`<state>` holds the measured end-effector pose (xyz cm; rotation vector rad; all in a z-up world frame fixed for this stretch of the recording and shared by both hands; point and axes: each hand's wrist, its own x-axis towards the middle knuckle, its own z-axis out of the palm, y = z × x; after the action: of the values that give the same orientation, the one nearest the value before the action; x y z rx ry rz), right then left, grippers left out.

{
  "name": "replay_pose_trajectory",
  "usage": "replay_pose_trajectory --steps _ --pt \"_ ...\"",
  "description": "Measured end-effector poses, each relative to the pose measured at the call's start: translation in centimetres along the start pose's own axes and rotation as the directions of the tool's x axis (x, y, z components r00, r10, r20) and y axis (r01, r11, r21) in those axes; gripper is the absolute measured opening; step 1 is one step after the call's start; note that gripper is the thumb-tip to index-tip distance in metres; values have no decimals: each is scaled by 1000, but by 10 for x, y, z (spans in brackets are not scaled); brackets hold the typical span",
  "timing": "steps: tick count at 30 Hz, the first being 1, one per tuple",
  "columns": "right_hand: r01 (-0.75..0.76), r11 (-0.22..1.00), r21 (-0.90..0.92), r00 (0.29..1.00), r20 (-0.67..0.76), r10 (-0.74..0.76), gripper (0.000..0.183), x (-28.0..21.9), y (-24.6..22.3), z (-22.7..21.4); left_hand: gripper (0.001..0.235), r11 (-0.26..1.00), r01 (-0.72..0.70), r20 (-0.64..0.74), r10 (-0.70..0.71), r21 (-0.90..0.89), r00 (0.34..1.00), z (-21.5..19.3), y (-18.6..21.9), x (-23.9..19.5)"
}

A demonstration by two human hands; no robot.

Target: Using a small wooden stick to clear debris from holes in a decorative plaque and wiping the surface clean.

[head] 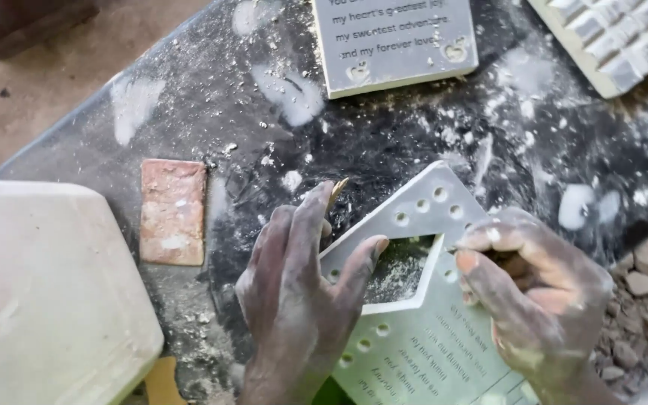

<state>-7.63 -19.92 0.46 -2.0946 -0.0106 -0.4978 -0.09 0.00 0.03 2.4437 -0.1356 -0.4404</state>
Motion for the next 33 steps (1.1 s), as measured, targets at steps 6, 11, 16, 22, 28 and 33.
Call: replay_pose_trajectory --steps 6,11,16,22,28,33 --pt "-429 900 70 899 -58 433 16 6 -32 -2 54 950 -310 -66 312 46 948 3 17 21" --pt "-401 894 198 903 -82 423 13 3 -27 -1 40 962 -264 153 252 63 955 -6 37 39" --pt "-347 916 203 936 4 353 13 7 -30 -7 26 997 -68 310 58 22 949 -21 58 45" --pt "-314 900 301 942 -17 335 14 0 -20 -8 30 890 -368 128 346 270 930 9 44 23" --pt "-373 880 295 916 -32 399 12 1 -24 -8 23 995 -80 -196 91 65 976 -19 33 -6" --pt "-390 874 289 911 -15 412 22 2 -23 -10 36 997 76 -227 -74 0 971 -12 19 -40"
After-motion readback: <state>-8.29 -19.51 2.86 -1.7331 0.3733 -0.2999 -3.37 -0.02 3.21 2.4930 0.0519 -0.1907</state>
